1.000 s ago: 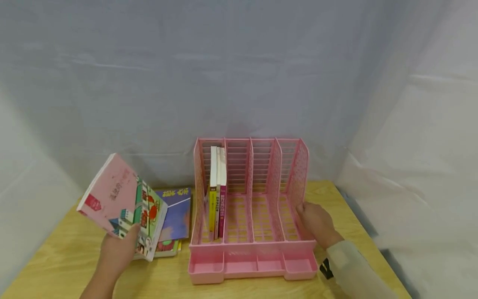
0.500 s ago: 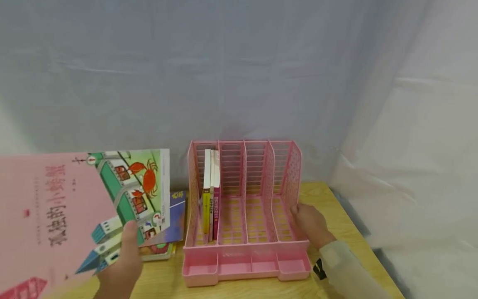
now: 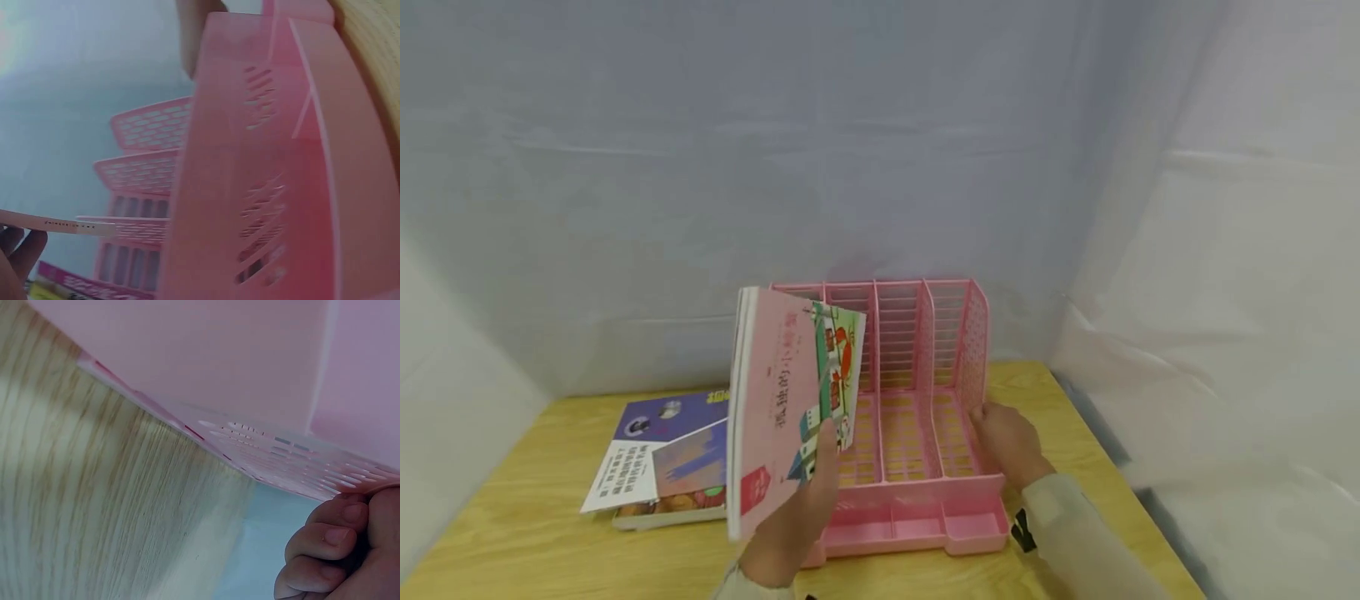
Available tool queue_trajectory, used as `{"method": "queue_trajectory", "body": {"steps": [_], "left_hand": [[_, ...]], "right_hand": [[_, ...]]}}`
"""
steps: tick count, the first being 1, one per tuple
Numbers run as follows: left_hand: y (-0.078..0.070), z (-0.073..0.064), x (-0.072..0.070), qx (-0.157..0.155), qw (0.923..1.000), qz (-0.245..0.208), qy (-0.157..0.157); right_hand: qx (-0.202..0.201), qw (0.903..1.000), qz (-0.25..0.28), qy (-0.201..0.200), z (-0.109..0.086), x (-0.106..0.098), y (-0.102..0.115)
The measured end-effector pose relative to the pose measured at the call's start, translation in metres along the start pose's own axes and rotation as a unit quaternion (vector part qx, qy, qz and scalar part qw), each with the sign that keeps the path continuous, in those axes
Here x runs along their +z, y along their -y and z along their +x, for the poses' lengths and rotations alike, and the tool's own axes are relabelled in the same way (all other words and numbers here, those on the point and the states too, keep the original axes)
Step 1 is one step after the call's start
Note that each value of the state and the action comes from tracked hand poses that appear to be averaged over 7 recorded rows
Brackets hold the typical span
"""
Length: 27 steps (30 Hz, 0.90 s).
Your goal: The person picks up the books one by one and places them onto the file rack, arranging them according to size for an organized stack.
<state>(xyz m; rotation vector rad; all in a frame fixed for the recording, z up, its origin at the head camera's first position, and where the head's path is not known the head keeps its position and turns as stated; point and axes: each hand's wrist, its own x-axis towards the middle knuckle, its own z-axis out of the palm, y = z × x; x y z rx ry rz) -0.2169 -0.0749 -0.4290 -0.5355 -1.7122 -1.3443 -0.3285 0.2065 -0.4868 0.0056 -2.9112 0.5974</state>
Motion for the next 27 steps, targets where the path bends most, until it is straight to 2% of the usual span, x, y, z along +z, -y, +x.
{"method": "queue_trajectory", "body": {"steps": [1, 2, 4, 5, 8, 10, 11, 14, 16, 19, 21, 24, 27], "left_hand": [[0.004, 0.002, 0.004, 0.021, 0.9998, 0.002, 0.0], [0.008, 0.003, 0.008, 0.018, 0.9997, -0.013, 0.007], [0.023, 0.005, 0.013, 0.048, 0.9983, -0.022, 0.024], [0.031, 0.005, 0.016, 0.044, 0.9985, -0.02, 0.027], [0.054, -0.001, 0.023, 0.012, 0.9984, 0.011, 0.054], [0.065, -0.005, 0.028, -0.042, 0.9934, 0.06, 0.088], [0.068, -0.006, 0.03, -0.078, 0.9882, 0.082, 0.104], [0.075, -0.006, 0.038, -0.148, 0.9692, 0.13, 0.148], [0.078, -0.004, 0.043, -0.193, 0.9564, 0.134, 0.173], [0.083, 0.002, 0.05, -0.22, 0.9454, 0.118, 0.209], [0.086, 0.005, 0.054, -0.237, 0.9339, 0.114, 0.243], [0.091, 0.008, 0.059, -0.267, 0.9086, 0.092, 0.308], [0.094, 0.01, 0.061, -0.281, 0.8805, 0.081, 0.373]], "right_hand": [[-0.002, 1.0, 0.001, 0.0, 0.0, 0.001, 0.002], [-0.004, 1.0, 0.003, 0.0, 0.0, 0.002, 0.003], [-0.004, 1.0, 0.009, 0.0, 0.0, 0.004, 0.005], [-0.005, 0.9999, 0.012, 0.0, 0.0, 0.005, 0.006], [-0.005, 0.9999, 0.011, -0.003, 0.0, 0.007, 0.007], [-0.005, 0.9999, 0.008, -0.005, 0.0, 0.008, 0.007], [-0.005, 1.0, 0.005, -0.005, -0.001, 0.008, 0.007], [-0.004, 1.0, 0.003, -0.001, -0.002, 0.007, 0.008], [-0.003, 1.0, 0.003, 0.003, -0.002, 0.007, 0.008], [-0.007, 1.0, -0.002, 0.006, -0.002, 0.006, 0.007], [-0.028, 0.9993, -0.024, 0.001, -0.002, 0.005, 0.004], [-0.043, 0.9978, -0.049, -0.008, -0.002, 0.005, 0.001], [-0.024, 0.9992, -0.032, -0.008, -0.002, 0.003, -0.001]]}}
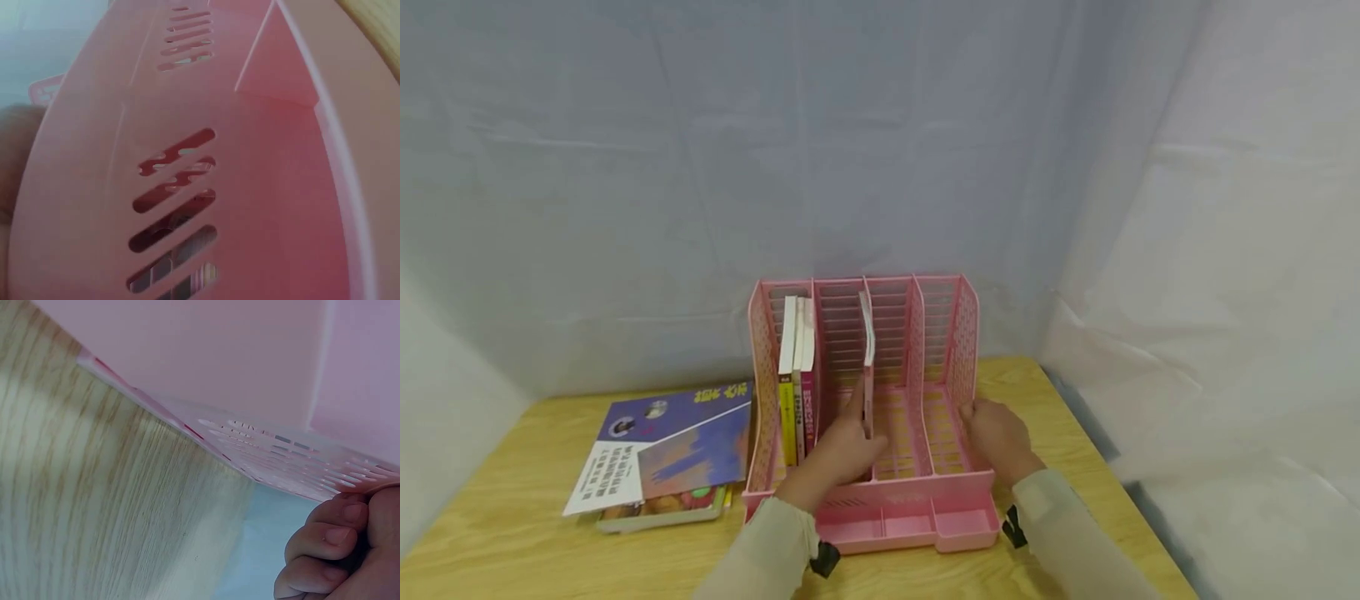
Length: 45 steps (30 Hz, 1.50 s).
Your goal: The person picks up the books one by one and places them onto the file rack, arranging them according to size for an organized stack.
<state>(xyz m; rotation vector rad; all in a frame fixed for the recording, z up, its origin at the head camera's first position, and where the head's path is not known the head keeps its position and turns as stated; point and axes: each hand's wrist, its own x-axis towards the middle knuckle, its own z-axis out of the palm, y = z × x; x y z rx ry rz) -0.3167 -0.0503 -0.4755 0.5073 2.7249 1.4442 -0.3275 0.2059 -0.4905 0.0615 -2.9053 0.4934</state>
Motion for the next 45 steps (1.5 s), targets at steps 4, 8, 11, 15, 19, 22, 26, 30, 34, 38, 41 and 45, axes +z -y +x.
{"method": "queue_trajectory", "body": {"steps": [4, 8, 11, 15, 19, 22, 26, 30, 34, 38, 41, 45], "left_hand": [[0.0, 0.0, -0.001, -0.007, 0.9991, 0.001, 0.041], [-0.002, -0.001, -0.001, -0.01, 0.9992, 0.001, 0.039], [-0.004, -0.002, 0.0, -0.016, 0.9993, 0.01, 0.033], [-0.004, -0.003, 0.002, -0.028, 0.9992, 0.015, 0.026], [-0.004, -0.003, 0.003, -0.027, 0.9993, 0.022, 0.017], [-0.005, -0.003, 0.004, -0.026, 0.9991, 0.03, 0.013], [-0.005, -0.002, 0.004, -0.027, 0.9991, 0.032, 0.011], [-0.005, -0.002, 0.004, -0.029, 0.9991, 0.029, 0.013], [-0.005, -0.002, 0.005, -0.037, 0.9989, 0.024, 0.018], [-0.006, -0.003, 0.005, -0.038, 0.9989, 0.025, 0.011], [-0.006, -0.005, 0.005, -0.022, 0.9988, 0.041, -0.015], [-0.009, -0.013, 0.004, 0.016, 0.9951, 0.072, -0.065]], "right_hand": [[0.004, 0.9999, 0.014, 0.001, -0.002, -0.004, 0.002], [-0.021, 0.9997, -0.007, -0.009, -0.003, -0.007, 0.002], [-0.009, 0.9999, 0.001, -0.01, -0.002, -0.008, 0.002], [0.017, 0.9996, 0.021, -0.003, -0.001, -0.008, 0.002], [0.037, 0.9987, 0.035, 0.003, 0.0, -0.007, 0.001], [0.04, 0.9985, 0.038, 0.002, 0.0, -0.006, 0.001], [0.033, 0.999, 0.03, 0.004, 0.0, -0.007, 0.001], [0.036, 0.9986, 0.038, 0.008, -0.001, -0.007, 0.002], [0.036, 0.9985, 0.042, 0.008, -0.001, -0.006, 0.001], [0.035, 0.9988, 0.034, 0.009, 0.0, -0.006, 0.001], [0.043, 0.9982, 0.04, 0.008, 0.0, -0.005, 0.0], [0.046, 0.9973, 0.057, 0.007, 0.001, -0.003, 0.0]]}}
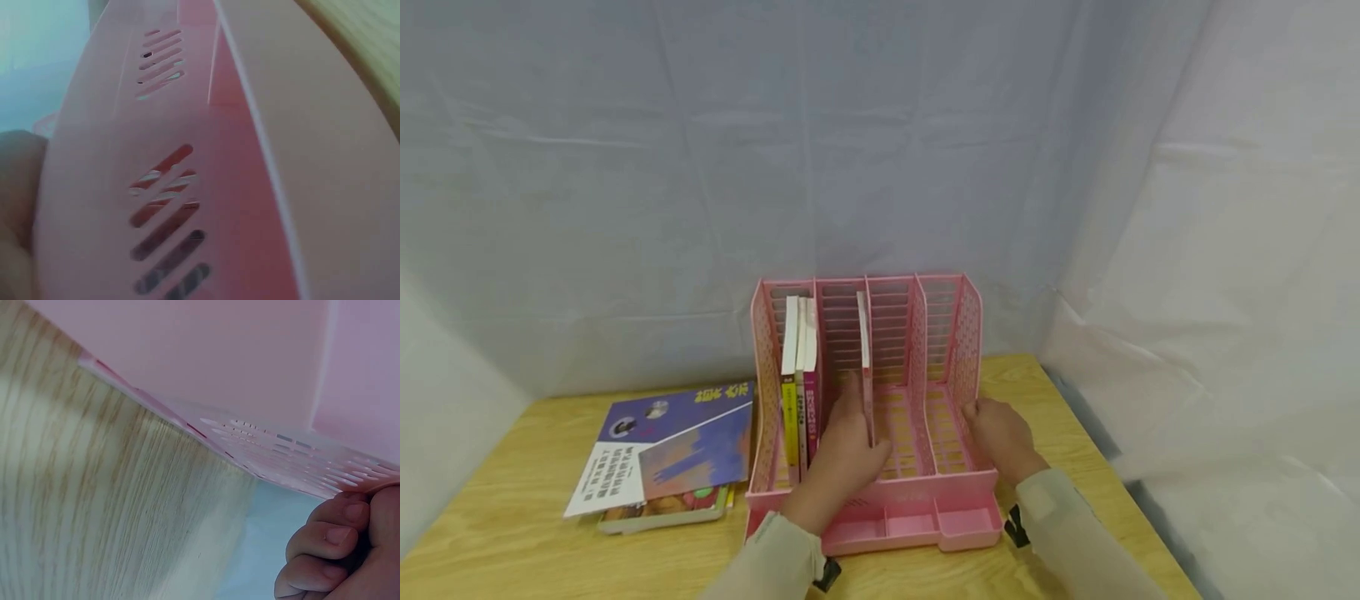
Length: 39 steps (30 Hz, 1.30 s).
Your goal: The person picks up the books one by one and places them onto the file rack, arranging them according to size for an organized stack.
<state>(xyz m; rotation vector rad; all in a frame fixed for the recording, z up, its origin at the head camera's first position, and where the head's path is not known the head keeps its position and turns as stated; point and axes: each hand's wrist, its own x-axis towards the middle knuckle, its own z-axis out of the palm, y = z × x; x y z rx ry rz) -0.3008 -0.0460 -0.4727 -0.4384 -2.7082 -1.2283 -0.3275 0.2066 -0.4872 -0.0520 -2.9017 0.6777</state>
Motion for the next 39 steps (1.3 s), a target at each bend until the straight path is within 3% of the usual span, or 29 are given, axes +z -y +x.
{"method": "queue_trajectory", "body": {"steps": [4, 6, 10, 13, 16, 20, 23, 26, 32, 36, 39], "left_hand": [[-0.011, -0.016, -0.012, 0.02, 0.9993, 0.022, -0.021], [-0.018, -0.026, -0.023, 0.017, 0.9993, 0.027, -0.018], [-0.026, -0.039, -0.048, 0.016, 0.9976, 0.052, -0.043], [-0.024, -0.046, -0.067, 0.016, 0.993, 0.086, -0.078], [-0.014, -0.049, -0.087, 0.019, 0.9906, 0.09, -0.101], [0.016, -0.047, -0.118, 0.01, 0.9839, 0.106, -0.144], [0.048, -0.046, -0.148, -0.025, 0.9775, 0.138, -0.158], [0.084, -0.048, -0.176, -0.074, 0.9733, 0.168, -0.138], [0.153, -0.057, -0.223, -0.193, 0.9599, 0.199, -0.039], [0.186, -0.066, -0.239, -0.273, 0.9395, 0.206, 0.021], [0.203, -0.075, -0.243, -0.307, 0.9293, 0.2, 0.047]], "right_hand": [[-0.003, 1.0, 0.005, 0.004, 0.0, 0.002, -0.001], [-0.003, 1.0, 0.003, 0.005, 0.0, 0.001, -0.002], [-0.004, 1.0, -0.005, 0.006, -0.001, -0.003, -0.005], [-0.001, 0.9999, -0.008, 0.008, -0.001, -0.005, -0.006], [0.001, 1.0, -0.005, 0.008, -0.002, -0.006, -0.007], [-0.003, 0.9999, -0.009, 0.005, -0.002, -0.007, -0.008], [-0.007, 0.9999, -0.014, 0.004, -0.002, -0.006, -0.01], [-0.004, 0.9999, -0.015, 0.004, -0.001, -0.006, -0.012], [-0.003, 0.9999, -0.016, 0.002, -0.001, -0.006, -0.016], [0.0, 0.9999, -0.011, 0.001, -0.001, -0.006, -0.016], [0.0, 0.9999, -0.013, 0.001, -0.002, -0.006, -0.016]]}}
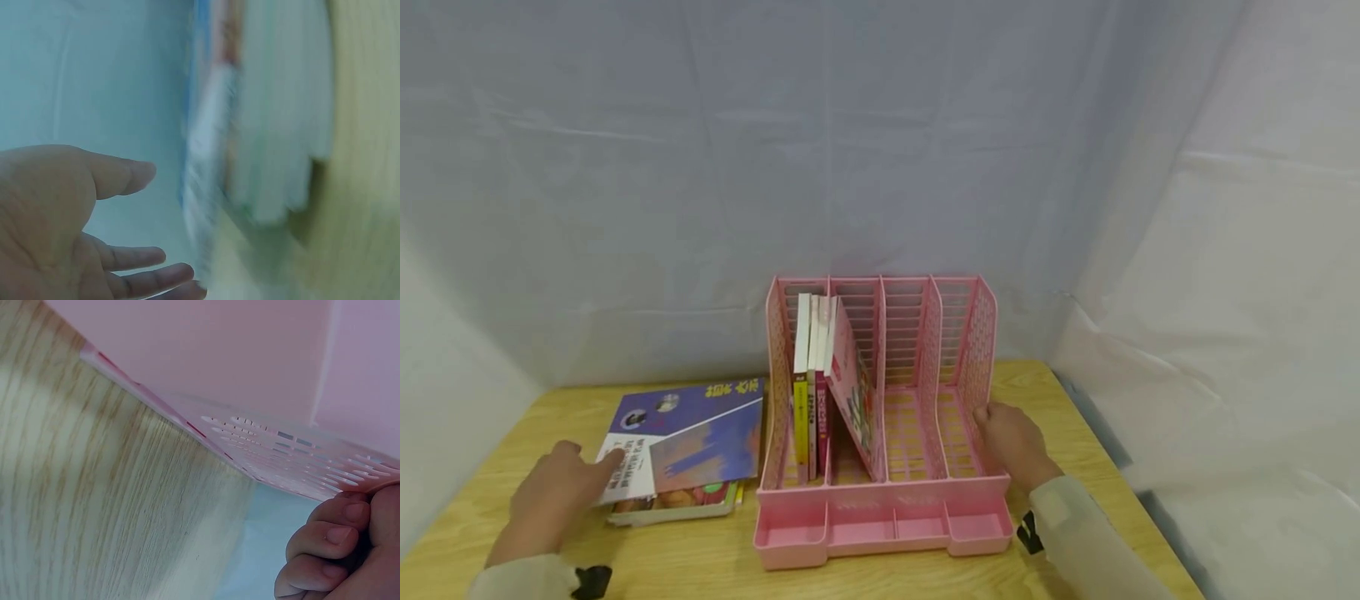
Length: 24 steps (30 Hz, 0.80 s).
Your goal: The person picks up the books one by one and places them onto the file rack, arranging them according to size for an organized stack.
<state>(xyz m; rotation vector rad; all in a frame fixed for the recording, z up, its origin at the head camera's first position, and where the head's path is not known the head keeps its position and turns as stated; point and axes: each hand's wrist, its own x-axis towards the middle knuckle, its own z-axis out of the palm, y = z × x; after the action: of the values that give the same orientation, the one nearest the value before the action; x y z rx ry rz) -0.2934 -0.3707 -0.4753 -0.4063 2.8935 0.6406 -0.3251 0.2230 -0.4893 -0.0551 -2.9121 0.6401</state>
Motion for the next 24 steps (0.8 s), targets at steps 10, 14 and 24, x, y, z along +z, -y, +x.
{"method": "queue_trajectory", "body": {"steps": [10, 14, 24], "left_hand": [[0.026, 0.005, 0.015, 0.009, 0.9949, -0.07, 0.071], [0.029, 0.008, 0.019, 0.024, 0.9946, -0.074, 0.069], [0.031, 0.008, 0.025, 0.032, 0.9929, -0.103, 0.051]], "right_hand": [[0.011, 0.9999, 0.004, 0.006, -0.001, -0.002, 0.002], [0.008, 0.9999, 0.011, 0.002, -0.001, -0.002, 0.002], [-0.001, 0.9998, 0.02, 0.003, -0.003, -0.003, 0.002]]}}
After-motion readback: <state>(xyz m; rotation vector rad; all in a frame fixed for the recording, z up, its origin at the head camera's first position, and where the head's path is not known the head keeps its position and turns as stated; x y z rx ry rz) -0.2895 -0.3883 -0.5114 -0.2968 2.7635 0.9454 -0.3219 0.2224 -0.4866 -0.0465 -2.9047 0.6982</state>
